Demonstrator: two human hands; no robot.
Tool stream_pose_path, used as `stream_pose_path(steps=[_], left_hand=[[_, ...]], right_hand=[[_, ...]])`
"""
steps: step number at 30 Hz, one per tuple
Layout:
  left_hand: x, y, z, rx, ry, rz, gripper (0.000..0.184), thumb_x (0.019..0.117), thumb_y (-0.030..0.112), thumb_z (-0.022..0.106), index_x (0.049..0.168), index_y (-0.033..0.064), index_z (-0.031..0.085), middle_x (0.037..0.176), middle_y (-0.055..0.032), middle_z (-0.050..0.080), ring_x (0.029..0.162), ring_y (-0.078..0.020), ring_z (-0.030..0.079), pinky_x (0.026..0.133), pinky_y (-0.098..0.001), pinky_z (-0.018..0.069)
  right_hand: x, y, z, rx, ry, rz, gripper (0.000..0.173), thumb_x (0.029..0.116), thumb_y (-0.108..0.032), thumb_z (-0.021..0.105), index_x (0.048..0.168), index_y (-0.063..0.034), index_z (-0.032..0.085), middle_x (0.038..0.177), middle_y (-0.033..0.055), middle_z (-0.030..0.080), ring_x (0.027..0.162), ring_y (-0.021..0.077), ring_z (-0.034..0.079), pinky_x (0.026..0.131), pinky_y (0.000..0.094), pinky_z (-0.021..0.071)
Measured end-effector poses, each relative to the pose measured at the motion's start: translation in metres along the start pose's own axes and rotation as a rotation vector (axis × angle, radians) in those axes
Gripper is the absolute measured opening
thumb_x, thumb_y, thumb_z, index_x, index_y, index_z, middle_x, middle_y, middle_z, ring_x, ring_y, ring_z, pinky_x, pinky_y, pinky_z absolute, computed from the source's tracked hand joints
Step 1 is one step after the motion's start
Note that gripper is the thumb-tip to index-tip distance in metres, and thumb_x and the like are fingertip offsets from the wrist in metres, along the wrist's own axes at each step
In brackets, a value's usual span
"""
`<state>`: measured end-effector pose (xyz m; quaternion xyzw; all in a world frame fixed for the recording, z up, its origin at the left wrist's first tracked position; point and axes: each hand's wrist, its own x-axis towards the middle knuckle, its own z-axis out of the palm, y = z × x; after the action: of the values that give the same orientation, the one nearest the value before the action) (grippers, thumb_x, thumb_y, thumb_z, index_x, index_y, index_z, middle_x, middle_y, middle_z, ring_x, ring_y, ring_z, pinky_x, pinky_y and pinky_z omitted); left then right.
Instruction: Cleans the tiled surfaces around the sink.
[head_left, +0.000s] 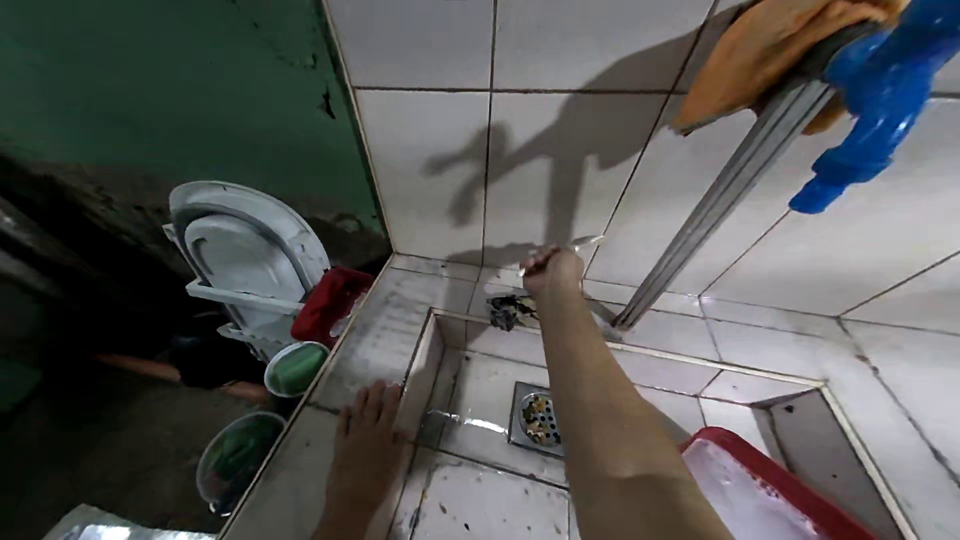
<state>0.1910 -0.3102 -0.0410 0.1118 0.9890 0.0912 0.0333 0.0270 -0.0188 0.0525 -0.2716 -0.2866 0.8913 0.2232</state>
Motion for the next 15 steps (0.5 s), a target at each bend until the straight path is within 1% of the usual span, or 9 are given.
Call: stream_pose_path(steps=[3, 4, 6, 8, 9, 10, 12, 13, 15], left_hand=[[-0.001, 0.000, 0.001, -0.002, -0.003, -0.003, 0.061, 0.1028, 0.030, 0.059, 0.158, 0.0125, 0.041, 0.165, -0.0175, 0.034, 0.155, -0.0382, 0.026, 0.124, -0.0602, 0.0191], [-0.001, -0.001, 0.002, 0.001, -0.003, -0.004, 0.061, 0.1028, 0.031, 0.059, 0.158, 0.0124, 0.041, 0.165, -0.0174, 0.034, 0.155, -0.0381, 0.026, 0.124, -0.0599, 0.0194], [0.000, -0.001, 0.002, 0.001, -0.008, -0.006, 0.061, 0.1031, 0.033, 0.059, 0.158, 0.0124, 0.041, 0.165, -0.0176, 0.034, 0.155, -0.0382, 0.026, 0.124, -0.0598, 0.0193], [0.000, -0.001, 0.002, 0.009, 0.001, 0.000, 0.061, 0.1037, 0.035, 0.057, 0.158, 0.0123, 0.042, 0.165, -0.0170, 0.034, 0.155, -0.0374, 0.027, 0.124, -0.0601, 0.0198], [-0.001, -0.001, 0.004, 0.017, 0.014, 0.006, 0.061, 0.1035, 0.035, 0.058, 0.158, 0.0124, 0.042, 0.165, -0.0164, 0.035, 0.154, -0.0370, 0.028, 0.123, -0.0604, 0.0207], [-0.001, -0.002, 0.004, 0.021, 0.014, 0.006, 0.061, 0.1035, 0.034, 0.058, 0.158, 0.0126, 0.041, 0.165, -0.0163, 0.034, 0.155, -0.0370, 0.027, 0.123, -0.0609, 0.0205], [-0.001, -0.002, 0.004, 0.028, 0.021, 0.005, 0.062, 0.1025, 0.033, 0.060, 0.158, 0.0128, 0.041, 0.164, -0.0172, 0.035, 0.154, -0.0380, 0.028, 0.123, -0.0615, 0.0219], [-0.001, 0.000, 0.005, 0.028, 0.003, -0.005, 0.063, 0.1026, 0.033, 0.060, 0.159, 0.0134, 0.040, 0.165, -0.0170, 0.034, 0.154, -0.0375, 0.028, 0.123, -0.0607, 0.0212], [0.001, 0.001, 0.003, 0.027, -0.003, -0.005, 0.062, 0.1034, 0.034, 0.058, 0.158, 0.0128, 0.041, 0.165, -0.0171, 0.034, 0.154, -0.0379, 0.027, 0.123, -0.0608, 0.0206]], right_hand=[[0.013, 0.011, 0.013, 0.183, 0.045, 0.042, 0.040, 0.1127, -0.037, 0.017, 0.087, -0.0148, 0.039, 0.054, -0.0033, 0.038, 0.040, 0.0095, 0.042, 0.041, 0.0258, 0.0441], [0.022, 0.017, 0.008, 0.239, 0.077, 0.089, 0.038, 0.1112, -0.035, 0.020, 0.085, -0.0149, 0.040, 0.055, -0.0029, 0.038, 0.040, 0.0096, 0.041, 0.041, 0.0253, 0.0430], [0.038, 0.027, -0.012, 0.308, 0.117, 0.168, 0.029, 0.1084, -0.027, 0.027, 0.087, -0.0141, 0.042, 0.058, -0.0019, 0.040, 0.043, 0.0097, 0.043, 0.043, 0.0240, 0.0439], [0.039, 0.026, -0.019, 0.307, 0.114, 0.133, 0.021, 0.1027, -0.014, 0.033, 0.084, -0.0124, 0.043, 0.053, -0.0015, 0.041, 0.039, 0.0091, 0.041, 0.040, 0.0229, 0.0413], [0.035, 0.021, -0.017, 0.268, 0.083, 0.073, 0.022, 0.1041, -0.015, 0.031, 0.085, -0.0124, 0.041, 0.054, -0.0017, 0.040, 0.039, 0.0089, 0.041, 0.040, 0.0231, 0.0414], [0.030, 0.014, -0.012, 0.234, 0.054, 0.023, 0.032, 0.1096, -0.025, 0.023, 0.084, -0.0137, 0.040, 0.053, -0.0027, 0.038, 0.039, 0.0084, 0.040, 0.040, 0.0233, 0.0410], [0.025, 0.007, 0.000, 0.225, -0.004, 0.002, 0.046, 0.1122, -0.039, 0.013, 0.082, -0.0158, 0.038, 0.049, -0.0048, 0.033, 0.037, 0.0075, 0.038, 0.038, 0.0229, 0.0388], [0.029, 0.008, 0.001, 0.214, -0.005, 0.016, 0.046, 0.1118, -0.039, 0.014, 0.080, -0.0157, 0.038, 0.048, -0.0046, 0.033, 0.036, 0.0081, 0.038, 0.038, 0.0235, 0.0385], [0.038, 0.012, -0.002, 0.187, -0.002, 0.049, 0.038, 0.1098, -0.029, 0.019, 0.080, -0.0156, 0.038, 0.048, -0.0046, 0.033, 0.036, 0.0077, 0.037, 0.038, 0.0230, 0.0375]])
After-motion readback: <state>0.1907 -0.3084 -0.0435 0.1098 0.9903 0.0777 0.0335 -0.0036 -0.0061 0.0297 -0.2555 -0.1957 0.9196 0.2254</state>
